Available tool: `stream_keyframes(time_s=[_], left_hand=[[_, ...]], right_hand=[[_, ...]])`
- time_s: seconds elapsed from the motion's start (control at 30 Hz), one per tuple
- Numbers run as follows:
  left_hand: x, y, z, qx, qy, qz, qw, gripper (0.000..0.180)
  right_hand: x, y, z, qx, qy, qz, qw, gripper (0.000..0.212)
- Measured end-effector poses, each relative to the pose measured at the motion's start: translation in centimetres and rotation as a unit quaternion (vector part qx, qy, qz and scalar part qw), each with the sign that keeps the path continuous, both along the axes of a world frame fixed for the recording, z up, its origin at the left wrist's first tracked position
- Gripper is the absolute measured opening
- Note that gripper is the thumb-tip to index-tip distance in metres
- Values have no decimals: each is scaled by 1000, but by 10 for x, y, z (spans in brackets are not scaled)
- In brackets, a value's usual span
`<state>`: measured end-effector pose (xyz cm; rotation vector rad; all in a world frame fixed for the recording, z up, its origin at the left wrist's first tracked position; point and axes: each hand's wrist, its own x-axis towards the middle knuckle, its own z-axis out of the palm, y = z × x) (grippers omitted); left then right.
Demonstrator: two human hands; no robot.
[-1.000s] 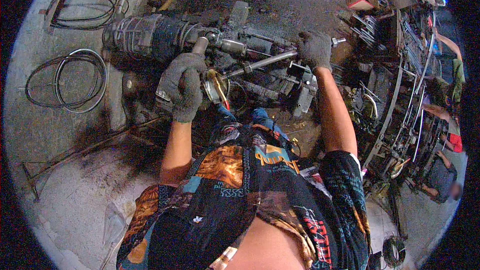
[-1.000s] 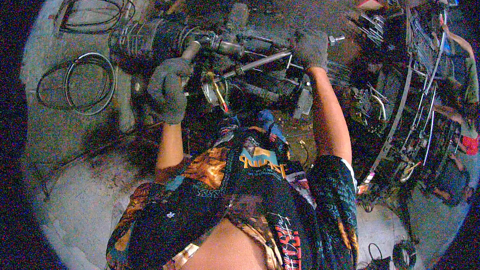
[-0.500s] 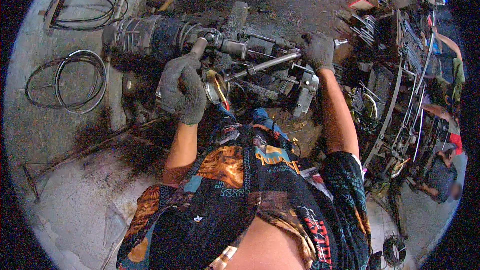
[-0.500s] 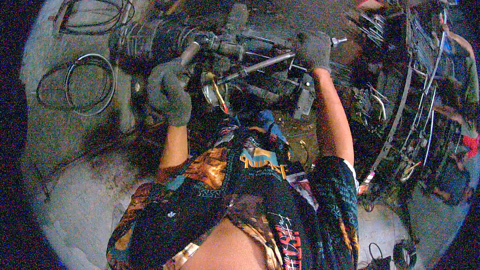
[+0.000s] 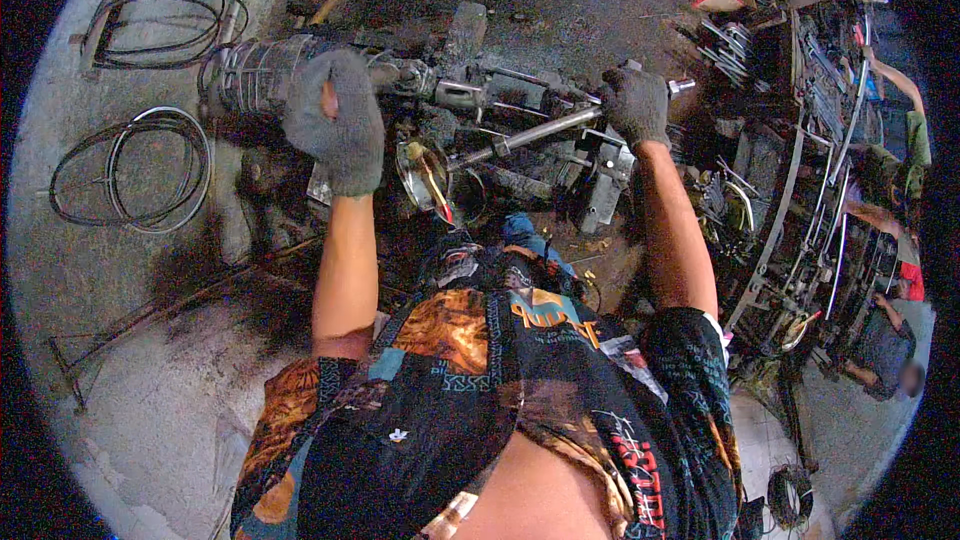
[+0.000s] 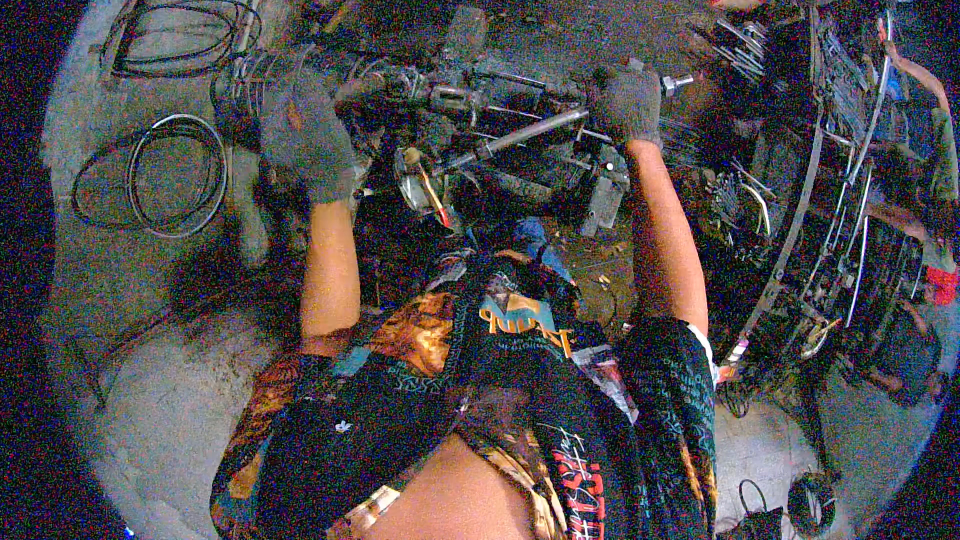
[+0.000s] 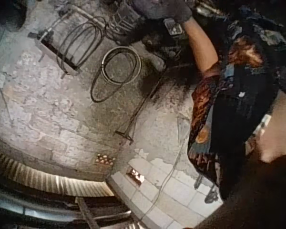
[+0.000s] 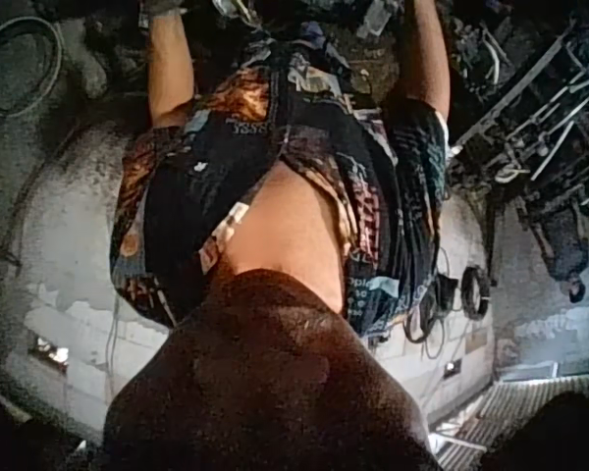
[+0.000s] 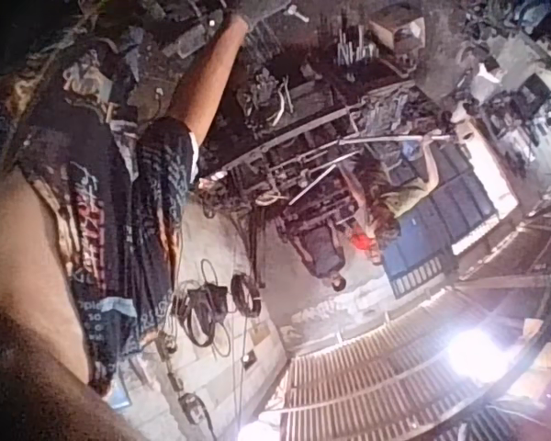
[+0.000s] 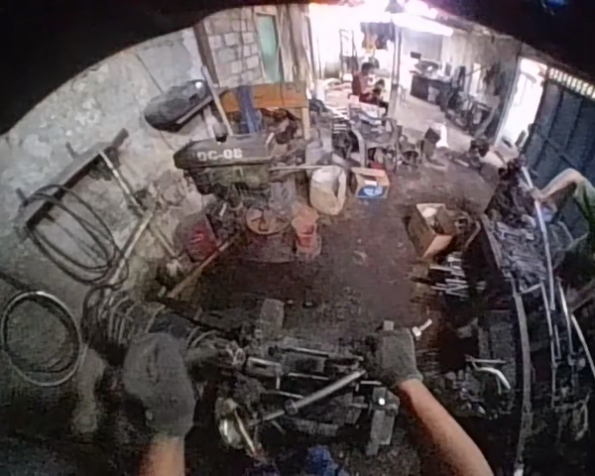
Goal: Manually bending metal wires using a specialized mechanical bending jig on a fabrication floor.
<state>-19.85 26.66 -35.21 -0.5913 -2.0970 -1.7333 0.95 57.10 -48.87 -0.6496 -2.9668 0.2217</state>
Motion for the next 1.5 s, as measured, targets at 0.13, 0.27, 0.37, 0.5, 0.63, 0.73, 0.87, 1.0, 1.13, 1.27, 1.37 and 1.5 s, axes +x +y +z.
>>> stream_keyframes(time_s=[0.13, 0.27, 0.37, 0.5, 0.63, 0.73, 0.87, 1.0, 1.13, 1.27, 1.37, 1.5], left_hand=[[-43, 16, 29, -62, 67, 42, 995, 17], [-103, -27, 9, -109, 48, 89, 989, 29], [-127, -49, 3, -173, 125, 101, 972, 27], [-202, -50, 22, -254, 249, 128, 926, 19], [-237, -40, -14, -315, 277, 113, 901, 16], [-214, 9, -26, -218, 140, 18, 966, 16], [-365, -87, -24, -702, 344, 162, 602, 21], [-265, 37, 1, -690, 360, 40, 627, 20], [-175, 65, 29, -152, -99, -186, 966, 28], [-96, 75, 2, -287, 199, -198, 916, 23], [-50, 88, 13, -97, -118, -353, 923, 25], [-48, 96, 18, -66, -170, -375, 909, 33]], right_hand=[[-1, -5, -2, 1, 33, -21, 999, 28], [1, -4, -15, 32, 40, -27, 998, 27], [2, -7, -2, 11, 7, -41, 999, 26], [-6, -8, 3, 19, 13, -32, 999, 23], [0, -8, 4, 1, 37, -51, 998, 22], [15, -11, 2, 6, 57, -58, 997, 21], [-28, -31, 24, -48, 83, 24, 995, 22], [11, -8, 10, -14, 103, -33, 994, 22], [7, -9, 12, -38, 34, -48, 998, 24], [9, -2, 6, -26, 39, -36, 998, 23], [16, 9, -8, -15, 75, -21, 997, 23], [9, 13, 7, -27, 68, -13, 997, 22]])
